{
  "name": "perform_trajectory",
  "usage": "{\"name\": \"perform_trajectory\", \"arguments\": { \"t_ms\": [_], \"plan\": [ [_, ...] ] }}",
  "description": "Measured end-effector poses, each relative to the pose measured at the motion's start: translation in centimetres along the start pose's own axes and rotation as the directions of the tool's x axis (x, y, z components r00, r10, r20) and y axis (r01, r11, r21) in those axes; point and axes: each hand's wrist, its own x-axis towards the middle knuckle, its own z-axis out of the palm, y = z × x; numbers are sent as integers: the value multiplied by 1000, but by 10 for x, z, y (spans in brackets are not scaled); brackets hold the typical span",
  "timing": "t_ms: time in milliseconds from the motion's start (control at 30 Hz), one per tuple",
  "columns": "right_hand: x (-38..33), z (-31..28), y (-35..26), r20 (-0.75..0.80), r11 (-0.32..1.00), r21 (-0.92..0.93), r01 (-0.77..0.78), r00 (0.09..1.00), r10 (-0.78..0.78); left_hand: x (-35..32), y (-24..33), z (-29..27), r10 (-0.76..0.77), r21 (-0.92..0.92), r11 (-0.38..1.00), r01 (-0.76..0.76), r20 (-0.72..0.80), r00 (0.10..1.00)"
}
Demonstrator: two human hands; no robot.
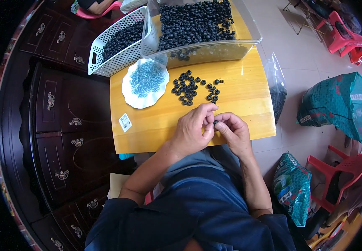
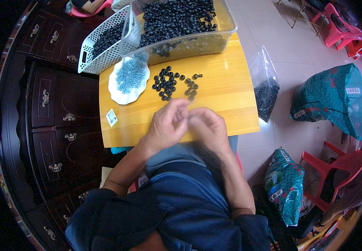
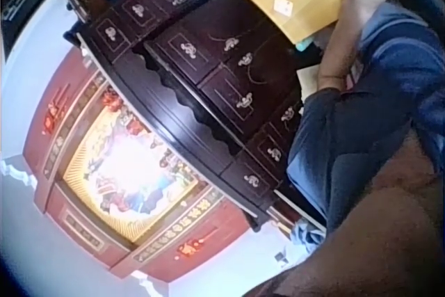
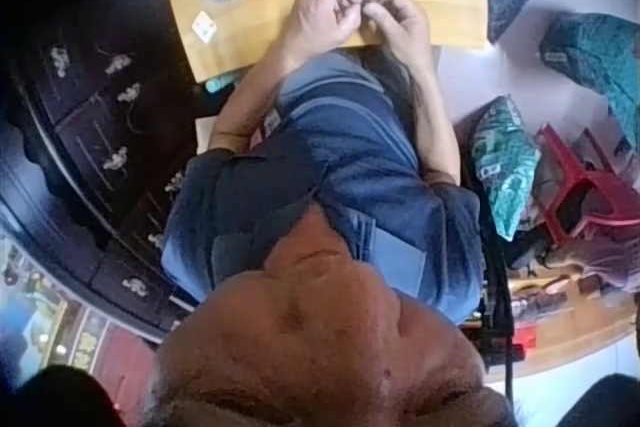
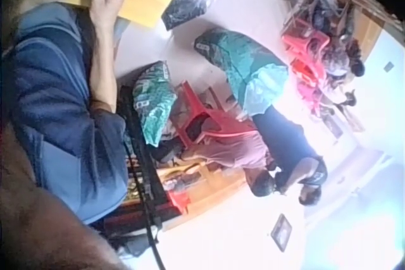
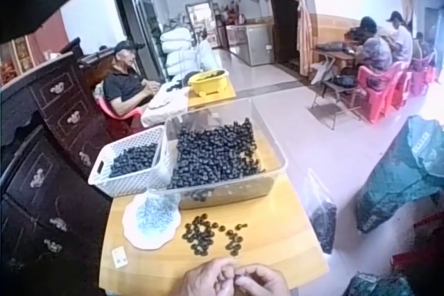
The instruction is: The person picks up a black plastic ring and a small blue bead by hand, inserts the bead into the ring, and places the assembled piece onto the table. This process is repeated for several rings and beads before the person gathers more rings from a container.
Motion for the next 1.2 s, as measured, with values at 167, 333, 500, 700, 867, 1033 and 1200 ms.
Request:
{"name": "perform_trajectory", "arguments": {
  "t_ms": [167, 333, 500, 700, 867, 1033, 1200],
  "plan": [
    [0, 1, 1, -16, 1000, -8, -23, 1000, 22, -2, 0, 4, -10, 22, 1000, 11, -35, 999],
    [0, -1, 4, -21, 997, -76, 6, 1000, -8, -2, -3, 6, -13, 16, 1000, 14, -36, 999],
    [0, 0, 2, -29, 998, -65, 5, 1000, -7, -3, -4, 9, -20, -27, 999, 18, -49, 999],
    [-1, 0, 1, -49, 1000, -9, -14, 999, 14, -3, -10, 11, 45, -85, 995, -56, -118, 992],
    [-2, -2, 4, -57, 999, 23, -26, 998, 28, -4, -8, 7, 33, -86, 995, -41, -91, 995],
    [-1, -2, 6, -54, 1000, 5, -22, 998, 22, -5, -8, 10, -4, -70, 998, 0, -59, 998],
    [-1, -2, 5, -45, 1000, -13, -21, 999, 21, -4, -8, 10, 5, -39, 999, -8, -73, 997]
  ]
}}
